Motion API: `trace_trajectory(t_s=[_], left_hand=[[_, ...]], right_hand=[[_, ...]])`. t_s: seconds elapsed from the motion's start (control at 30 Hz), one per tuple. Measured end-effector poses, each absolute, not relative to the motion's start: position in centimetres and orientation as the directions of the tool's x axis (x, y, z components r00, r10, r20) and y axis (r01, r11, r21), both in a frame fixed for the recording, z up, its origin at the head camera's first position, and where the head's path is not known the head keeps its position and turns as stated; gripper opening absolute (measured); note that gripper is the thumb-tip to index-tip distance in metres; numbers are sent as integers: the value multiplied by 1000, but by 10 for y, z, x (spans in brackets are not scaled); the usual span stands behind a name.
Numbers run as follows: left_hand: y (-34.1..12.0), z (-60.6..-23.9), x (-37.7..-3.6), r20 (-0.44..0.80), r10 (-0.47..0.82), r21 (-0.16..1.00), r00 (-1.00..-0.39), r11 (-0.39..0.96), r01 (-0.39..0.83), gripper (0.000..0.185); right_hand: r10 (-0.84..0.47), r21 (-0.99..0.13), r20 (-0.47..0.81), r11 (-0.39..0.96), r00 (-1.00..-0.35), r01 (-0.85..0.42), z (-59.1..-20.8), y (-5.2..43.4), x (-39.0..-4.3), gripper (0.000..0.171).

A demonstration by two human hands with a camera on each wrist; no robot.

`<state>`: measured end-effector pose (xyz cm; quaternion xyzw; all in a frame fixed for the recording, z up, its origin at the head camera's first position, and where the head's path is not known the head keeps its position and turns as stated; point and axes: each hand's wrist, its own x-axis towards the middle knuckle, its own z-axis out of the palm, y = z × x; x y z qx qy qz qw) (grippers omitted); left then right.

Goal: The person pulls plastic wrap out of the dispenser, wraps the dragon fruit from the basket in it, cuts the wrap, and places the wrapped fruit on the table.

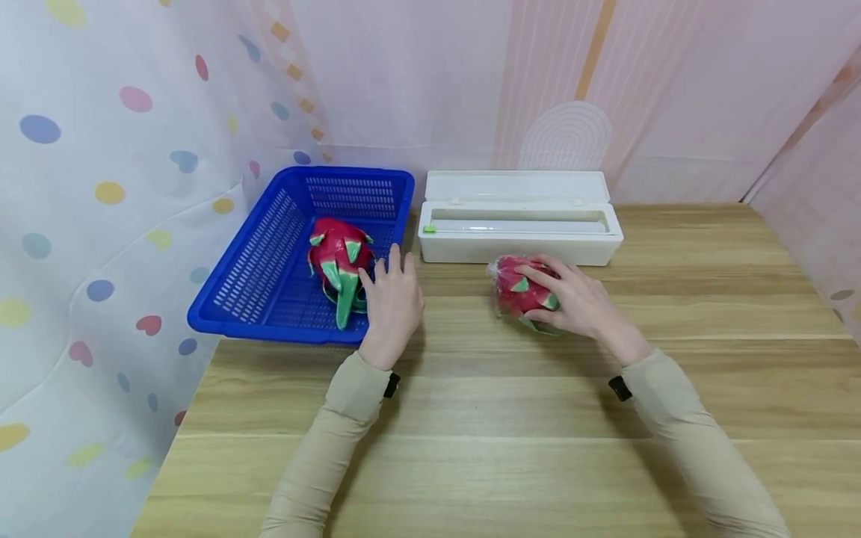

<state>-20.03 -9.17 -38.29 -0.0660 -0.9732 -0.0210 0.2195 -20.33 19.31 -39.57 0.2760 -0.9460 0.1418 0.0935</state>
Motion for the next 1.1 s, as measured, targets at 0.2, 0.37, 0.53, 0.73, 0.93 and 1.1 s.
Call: trace_trajectory(t_s=[0.2, 0.37, 0.53, 0.73, 0.93, 1.1], left_hand=[[-92, -383, -200, 424, 111, 22, -899, 991, 133, 37], [-92, -383, -201, 419, 109, 42, -902, 989, 139, 36], [-93, -382, -201, 412, 100, 54, -906, 990, 134, 36], [-93, -382, -201, 401, 100, 58, -911, 989, 134, 38], [-92, -381, -201, 387, 93, 78, -917, 988, 133, 40], [-92, -381, -201, 380, 95, 83, -920, 987, 136, 40]], right_hand=[[-414, -239, 212, 856, -885, -458, -394, 220, -197, 72], [-329, -256, 165, 896, -930, -363, -392, 244, -191, 73], [-258, -269, 130, 920, -957, -285, -388, 265, -182, 75], [-205, -267, 160, 933, -966, -242, -387, 295, -175, 74], [-122, -271, 149, 949, -981, -159, -388, 327, -173, 79], [-34, -283, 114, 957, -993, -65, -388, 353, -175, 84]])
